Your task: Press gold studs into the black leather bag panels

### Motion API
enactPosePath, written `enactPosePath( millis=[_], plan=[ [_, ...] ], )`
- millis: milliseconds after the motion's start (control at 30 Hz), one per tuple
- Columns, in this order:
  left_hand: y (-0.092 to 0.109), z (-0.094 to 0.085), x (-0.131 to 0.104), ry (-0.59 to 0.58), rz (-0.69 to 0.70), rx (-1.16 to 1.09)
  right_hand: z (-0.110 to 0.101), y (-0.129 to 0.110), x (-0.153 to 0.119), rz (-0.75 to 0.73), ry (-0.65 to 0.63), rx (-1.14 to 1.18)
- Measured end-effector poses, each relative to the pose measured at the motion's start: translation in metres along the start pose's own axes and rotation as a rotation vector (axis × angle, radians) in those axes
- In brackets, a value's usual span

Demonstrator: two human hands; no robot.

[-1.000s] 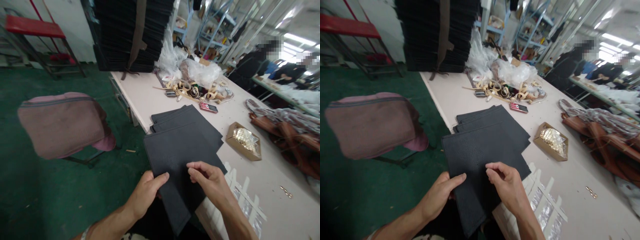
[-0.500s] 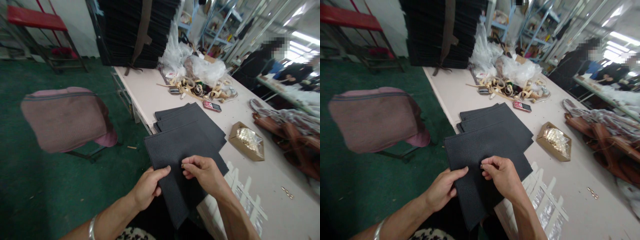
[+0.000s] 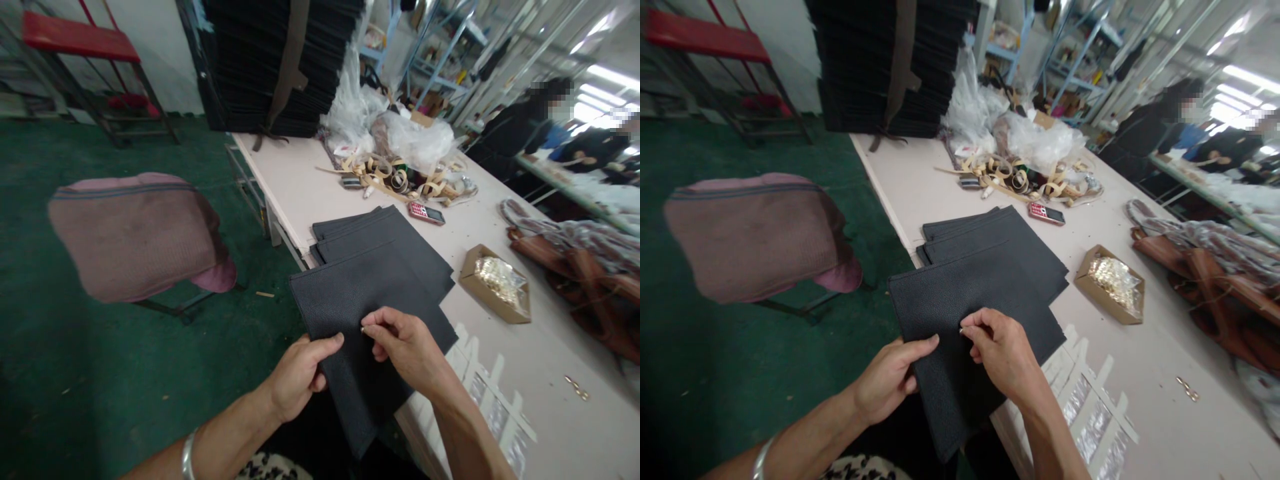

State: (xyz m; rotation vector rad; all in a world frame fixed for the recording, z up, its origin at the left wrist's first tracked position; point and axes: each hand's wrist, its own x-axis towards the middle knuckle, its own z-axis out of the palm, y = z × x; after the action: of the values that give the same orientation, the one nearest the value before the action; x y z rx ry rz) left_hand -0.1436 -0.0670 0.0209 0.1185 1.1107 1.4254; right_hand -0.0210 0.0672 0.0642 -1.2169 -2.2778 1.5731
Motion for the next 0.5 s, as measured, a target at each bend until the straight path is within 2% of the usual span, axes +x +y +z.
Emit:
enactPosePath(
  millis=[267,367,500],
  plan=[
    [-0.005,0.002,-0.001,0.069,0.032,0.005,0.007,-0.004,0.001,0.036,0.071,0.056],
    [-0.010,0.000,-0.002,0.126,0.073,0.053,0.007,-0.007,0.001,0.052,0.142,0.005],
    [-0.013,0.002,-0.013,0.139,0.120,0.160,-0.003,-0.006,-0.011,0.001,0.248,-0.110]
  ],
)
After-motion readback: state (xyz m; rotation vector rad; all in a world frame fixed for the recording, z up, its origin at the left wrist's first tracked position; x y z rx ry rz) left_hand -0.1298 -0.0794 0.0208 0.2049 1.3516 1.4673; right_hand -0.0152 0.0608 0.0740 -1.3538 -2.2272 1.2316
